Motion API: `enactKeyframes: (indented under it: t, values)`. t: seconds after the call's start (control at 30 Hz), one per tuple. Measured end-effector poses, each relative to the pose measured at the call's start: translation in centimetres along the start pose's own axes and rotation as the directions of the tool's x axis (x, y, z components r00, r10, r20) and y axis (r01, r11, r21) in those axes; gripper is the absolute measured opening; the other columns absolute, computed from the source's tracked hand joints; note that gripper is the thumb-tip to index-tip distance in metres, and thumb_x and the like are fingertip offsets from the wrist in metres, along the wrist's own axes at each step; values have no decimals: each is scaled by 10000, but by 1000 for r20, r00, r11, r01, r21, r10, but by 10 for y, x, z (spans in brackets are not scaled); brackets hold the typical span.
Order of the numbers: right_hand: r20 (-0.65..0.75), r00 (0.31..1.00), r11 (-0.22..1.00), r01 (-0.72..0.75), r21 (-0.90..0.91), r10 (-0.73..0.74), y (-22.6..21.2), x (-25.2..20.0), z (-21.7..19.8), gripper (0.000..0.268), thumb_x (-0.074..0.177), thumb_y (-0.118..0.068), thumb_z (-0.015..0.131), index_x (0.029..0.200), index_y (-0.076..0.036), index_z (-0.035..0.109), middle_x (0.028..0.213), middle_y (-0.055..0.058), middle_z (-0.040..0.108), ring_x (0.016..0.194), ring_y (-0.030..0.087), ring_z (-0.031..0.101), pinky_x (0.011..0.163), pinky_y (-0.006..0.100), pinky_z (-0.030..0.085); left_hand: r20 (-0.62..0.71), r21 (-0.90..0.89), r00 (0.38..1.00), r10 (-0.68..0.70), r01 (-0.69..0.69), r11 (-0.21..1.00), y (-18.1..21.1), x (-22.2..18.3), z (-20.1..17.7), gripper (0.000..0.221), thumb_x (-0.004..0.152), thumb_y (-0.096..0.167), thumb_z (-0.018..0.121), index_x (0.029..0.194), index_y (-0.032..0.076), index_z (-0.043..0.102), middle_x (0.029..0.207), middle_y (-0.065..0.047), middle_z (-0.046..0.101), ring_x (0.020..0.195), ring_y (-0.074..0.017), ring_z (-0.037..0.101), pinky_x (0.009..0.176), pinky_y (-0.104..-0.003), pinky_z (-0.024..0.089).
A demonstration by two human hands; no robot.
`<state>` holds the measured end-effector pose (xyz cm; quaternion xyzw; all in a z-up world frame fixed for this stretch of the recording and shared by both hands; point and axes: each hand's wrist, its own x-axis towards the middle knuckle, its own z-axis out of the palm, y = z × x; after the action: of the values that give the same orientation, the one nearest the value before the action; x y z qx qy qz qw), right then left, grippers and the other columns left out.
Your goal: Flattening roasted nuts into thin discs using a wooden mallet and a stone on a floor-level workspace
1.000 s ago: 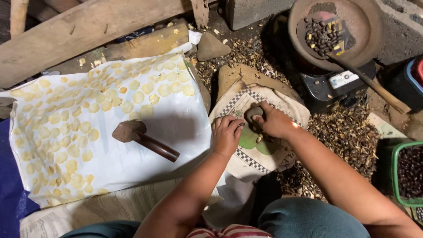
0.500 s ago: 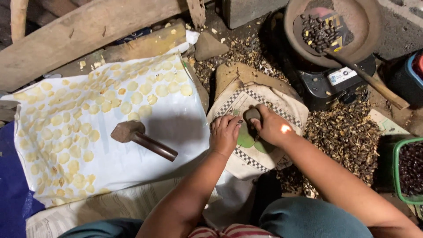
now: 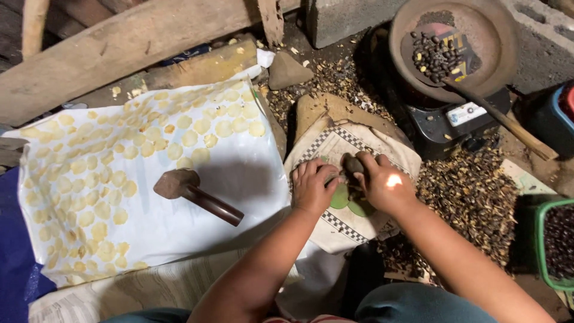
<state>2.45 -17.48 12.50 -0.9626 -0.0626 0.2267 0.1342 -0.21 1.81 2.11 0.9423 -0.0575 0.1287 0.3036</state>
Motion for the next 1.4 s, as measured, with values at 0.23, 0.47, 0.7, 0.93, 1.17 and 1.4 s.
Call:
enactKeyframes:
  t: [0.23,0.47,0.7,0.93,1.17,1.4]
  values:
    - [-78,960,961,263,-86,-270,-12,6,22,544,981,-409,539,1484,-270,388,1178,175,580,980,482,712,860,594,591,-21,-134,995,97,-99,986,-33,-14,-19,255,867,210,749,1117,233,702,1086,-7,598,1053,-280,608,925,-414,498]
    - [92,996,962,-46,268,22,-5,17,7,518,989,-392,558,1451,-232,389,1287,298,606,1190,529,622,1029,619,497,-33,-185,997,65,-70,980,-22,-8,-30,174,907,187,708,1079,213,719,1062,-23,609,1036,-289,616,924,-413,501]
    - [43,999,1000,23,-1,-23,-7,9,9,543,996,-457,509,1489,-295,351,1375,263,563,1205,483,643,1019,600,520,-81,-21,997,-4,2,1000,-8,9,-3,288,774,388,819,1034,341,705,1111,57,582,1084,-239,562,921,-426,434]
    - [-160,953,966,255,-46,-259,-32,1,10,531,1001,-435,499,1484,-246,386,1191,206,557,998,503,696,848,593,595,-129,-62,989,71,-80,995,-22,-6,-30,145,906,156,685,1020,240,716,1006,7,612,945,-252,632,835,-364,523]
    - [3,986,986,169,11,-169,-46,21,-20,539,976,-393,534,1480,-294,371,1225,196,581,1038,497,698,894,603,570,-85,-75,987,135,-141,987,-26,-7,-40,189,940,126,647,1089,218,719,1035,-3,614,972,-246,634,872,-364,524]
    - [187,979,996,84,-39,-75,-55,29,-27,478,959,-428,552,1392,-267,431,1289,212,640,1161,451,675,977,582,545,-58,-153,981,187,-194,969,-21,-8,-42,200,976,96,591,1125,182,693,1020,-36,601,946,-293,628,851,-393,519]
